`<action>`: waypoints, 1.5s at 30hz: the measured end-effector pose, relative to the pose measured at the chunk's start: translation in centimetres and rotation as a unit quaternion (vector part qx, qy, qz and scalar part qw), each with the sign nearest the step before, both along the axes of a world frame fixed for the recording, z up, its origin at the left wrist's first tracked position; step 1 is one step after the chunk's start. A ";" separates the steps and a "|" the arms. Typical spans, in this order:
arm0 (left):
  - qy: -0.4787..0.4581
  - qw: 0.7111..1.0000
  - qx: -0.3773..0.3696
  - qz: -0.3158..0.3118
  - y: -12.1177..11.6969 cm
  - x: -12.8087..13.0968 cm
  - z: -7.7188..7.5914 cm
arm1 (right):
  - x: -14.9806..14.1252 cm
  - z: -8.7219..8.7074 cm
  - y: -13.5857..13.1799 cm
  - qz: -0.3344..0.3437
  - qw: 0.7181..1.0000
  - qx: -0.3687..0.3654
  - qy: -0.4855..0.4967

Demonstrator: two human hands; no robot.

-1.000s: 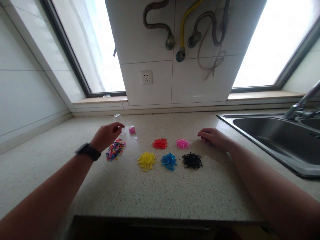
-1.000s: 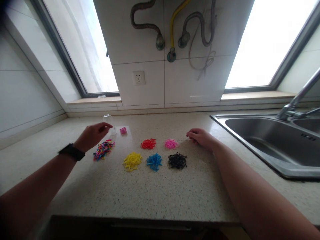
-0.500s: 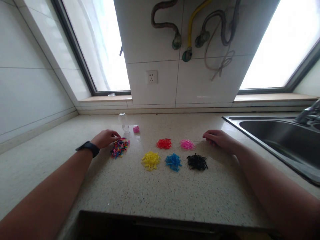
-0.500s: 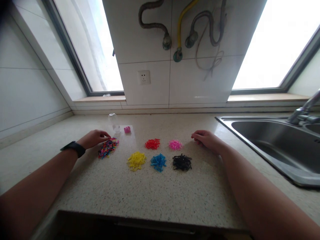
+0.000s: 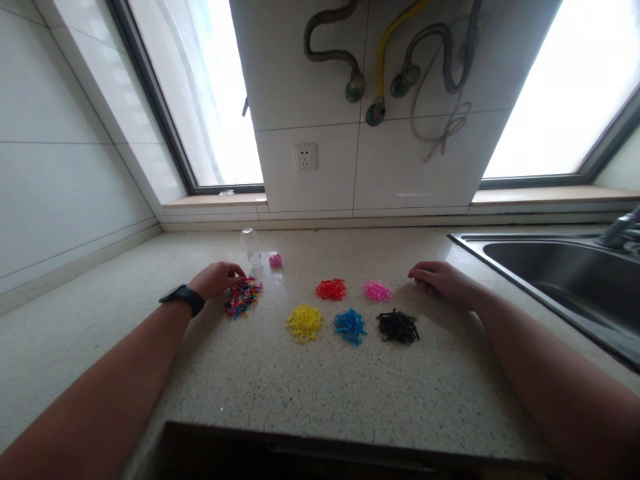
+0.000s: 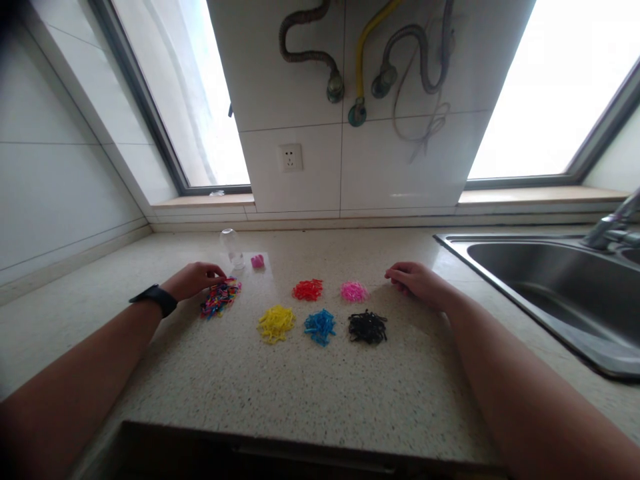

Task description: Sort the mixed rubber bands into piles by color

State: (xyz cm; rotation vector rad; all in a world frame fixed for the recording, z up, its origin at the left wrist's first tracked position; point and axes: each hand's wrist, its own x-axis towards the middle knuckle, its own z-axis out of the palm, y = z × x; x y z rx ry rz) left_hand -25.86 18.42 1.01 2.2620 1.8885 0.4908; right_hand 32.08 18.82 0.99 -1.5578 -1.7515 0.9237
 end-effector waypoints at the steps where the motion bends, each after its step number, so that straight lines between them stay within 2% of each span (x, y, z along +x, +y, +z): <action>1: -0.004 1.000 0.002 -0.001 0.0 0.0 0.0 | 0.0 0.0 0.0 0.000 1.000 -0.001 0.003; 6: -0.036 0.999 0.012 -0.020 -0.6 0.6 0.6 | 0.2 -0.2 0.2 0.003 1.000 -0.007 0.009; 10: -0.077 0.996 0.021 -0.047 -1.1 2.2 1.3 | 0.3 -0.3 0.3 0.002 1.000 -0.010 0.009; 14: -0.127 0.989 0.028 -0.077 -1.5 5.2 2.0 | 0.1 -0.1 0.1 0.001 1.000 -0.005 0.007; 19: -0.210 0.970 0.030 -0.119 -3.4 10.5 3.2 | -0.2 0.1 -0.1 0.000 1.000 -0.006 0.004; 24: -0.453 0.876 -0.072 -0.152 -6.3 15.9 3.4 | -0.2 0.0 0.0 0.006 1.000 -0.010 0.014; 27: -0.507 0.830 -0.137 -0.186 -7.6 18.1 2.8 | -0.1 -0.2 0.3 0.014 1.000 -0.010 0.015; 29: -0.513 0.823 -0.154 -0.188 -8.2 19.1 2.6 | 0.0 -0.5 0.5 0.016 1.000 -0.010 0.007; 31: -0.490 0.842 -0.142 -0.174 -8.4 19.6 2.3 | 0.0 -0.6 0.7 0.015 1.000 -0.010 -0.001; 34: -0.399 0.903 -0.071 -0.140 -8.0 19.7 1.9 | -0.2 -0.6 0.9 0.011 1.000 -0.008 -0.005; 37: -0.265 0.959 0.012 -0.103 -7.0 19.3 1.0 | -0.5 -0.5 1.0 0.001 1.000 -0.003 -0.012; 40: -0.178 0.980 0.048 -0.072 -6.0 18.8 0.1 | -0.7 -0.4 1.1 0.000 1.000 0.001 -0.027; 45: -0.123 0.990 0.053 -0.050 -5.2 18.1 -0.9 | -0.6 -0.7 1.5 0.010 0.999 0.006 -0.044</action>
